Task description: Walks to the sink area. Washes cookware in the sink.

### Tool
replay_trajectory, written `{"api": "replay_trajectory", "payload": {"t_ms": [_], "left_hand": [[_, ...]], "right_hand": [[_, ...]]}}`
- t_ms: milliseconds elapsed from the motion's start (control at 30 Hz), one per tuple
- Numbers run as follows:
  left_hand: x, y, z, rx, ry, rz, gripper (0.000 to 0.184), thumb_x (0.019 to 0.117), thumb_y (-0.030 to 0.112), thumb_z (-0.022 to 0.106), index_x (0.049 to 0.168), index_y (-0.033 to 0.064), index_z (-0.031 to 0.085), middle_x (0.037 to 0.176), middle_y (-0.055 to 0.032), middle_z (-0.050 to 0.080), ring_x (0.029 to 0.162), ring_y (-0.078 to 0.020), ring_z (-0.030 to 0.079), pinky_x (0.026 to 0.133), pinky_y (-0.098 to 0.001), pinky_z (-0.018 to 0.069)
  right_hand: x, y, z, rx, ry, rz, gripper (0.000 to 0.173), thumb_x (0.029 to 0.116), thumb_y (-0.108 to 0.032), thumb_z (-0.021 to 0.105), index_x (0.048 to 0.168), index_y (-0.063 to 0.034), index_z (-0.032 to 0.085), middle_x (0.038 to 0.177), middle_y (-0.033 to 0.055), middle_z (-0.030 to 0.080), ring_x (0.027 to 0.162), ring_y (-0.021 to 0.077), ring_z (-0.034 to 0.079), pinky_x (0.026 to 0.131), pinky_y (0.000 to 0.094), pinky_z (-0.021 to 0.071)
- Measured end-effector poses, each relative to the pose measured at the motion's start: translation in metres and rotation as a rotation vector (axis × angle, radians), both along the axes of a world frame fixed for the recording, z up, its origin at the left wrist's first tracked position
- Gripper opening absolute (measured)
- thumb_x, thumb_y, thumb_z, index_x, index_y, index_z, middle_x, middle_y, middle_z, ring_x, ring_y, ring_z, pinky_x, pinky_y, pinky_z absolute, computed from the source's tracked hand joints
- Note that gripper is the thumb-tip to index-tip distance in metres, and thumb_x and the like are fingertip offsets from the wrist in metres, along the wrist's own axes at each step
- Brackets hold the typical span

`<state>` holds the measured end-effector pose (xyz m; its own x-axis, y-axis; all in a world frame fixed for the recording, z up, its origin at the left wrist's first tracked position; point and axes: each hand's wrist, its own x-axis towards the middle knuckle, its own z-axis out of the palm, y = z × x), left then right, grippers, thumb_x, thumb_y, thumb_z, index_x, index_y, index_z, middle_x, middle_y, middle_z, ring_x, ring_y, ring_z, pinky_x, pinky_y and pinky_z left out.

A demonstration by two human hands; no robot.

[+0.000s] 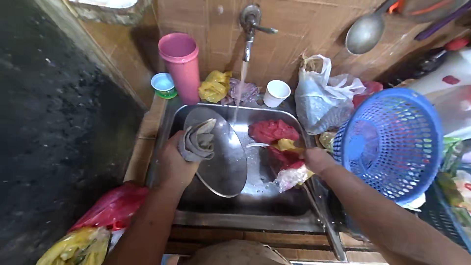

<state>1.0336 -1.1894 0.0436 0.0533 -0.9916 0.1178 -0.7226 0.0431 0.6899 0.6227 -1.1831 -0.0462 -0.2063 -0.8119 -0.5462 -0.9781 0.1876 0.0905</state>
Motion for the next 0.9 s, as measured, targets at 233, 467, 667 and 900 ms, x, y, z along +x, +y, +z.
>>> {"api": "replay_trajectory", "payload": {"t_ms": [233,467,667,900], "left_hand": [[-0.006,0.000,-0.006,-0.047,0.060,0.031,0.045,0.0823,0.011,0.081,0.124,0.0014,0.067,0.114,-0.0173,0.072,0.106,-0.0288,0.071,0.095,-0.0525,0.0547],[-0.014,0.000,-0.012,-0.059,0.089,0.066,0.048,0.0802,0.011,0.082,0.124,-0.0007,0.066,0.114,-0.0189,0.072,0.106,-0.0299,0.071,0.095,-0.0528,0.0548],[-0.010,-0.003,-0.014,-0.008,0.118,0.104,0.050,0.0823,0.013,0.084,0.126,0.0013,0.064,0.113,-0.0174,0.072,0.104,-0.0281,0.070,0.095,-0.0514,0.0554],[-0.008,0.002,-0.015,0.019,0.107,0.133,0.046,0.0828,0.016,0.083,0.123,0.0014,0.065,0.109,-0.0163,0.072,0.102,-0.0269,0.070,0.092,-0.0511,0.0557]], "right_hand": [[-0.015,0.021,0.043,-0.184,0.009,0.017,0.013,0.0933,-0.001,0.070,0.104,0.0038,0.076,0.111,0.0307,0.070,0.109,0.0530,0.066,0.092,0.0724,0.0497],[0.007,0.031,0.034,0.125,-0.086,0.249,0.016,0.0930,0.002,0.065,0.105,-0.0001,0.076,0.119,0.0233,0.069,0.118,0.0441,0.063,0.102,0.0620,0.0490],[0.066,0.048,0.002,0.476,0.042,0.339,0.028,0.1018,0.000,0.051,0.124,0.0087,0.066,0.135,0.0321,0.060,0.128,0.0508,0.056,0.104,0.0662,0.0465],[0.117,-0.006,0.069,0.662,-0.192,0.336,0.069,0.0884,-0.019,0.081,0.151,-0.0109,0.053,0.138,0.0273,0.060,0.130,0.0475,0.055,0.106,0.0695,0.0412]]}}
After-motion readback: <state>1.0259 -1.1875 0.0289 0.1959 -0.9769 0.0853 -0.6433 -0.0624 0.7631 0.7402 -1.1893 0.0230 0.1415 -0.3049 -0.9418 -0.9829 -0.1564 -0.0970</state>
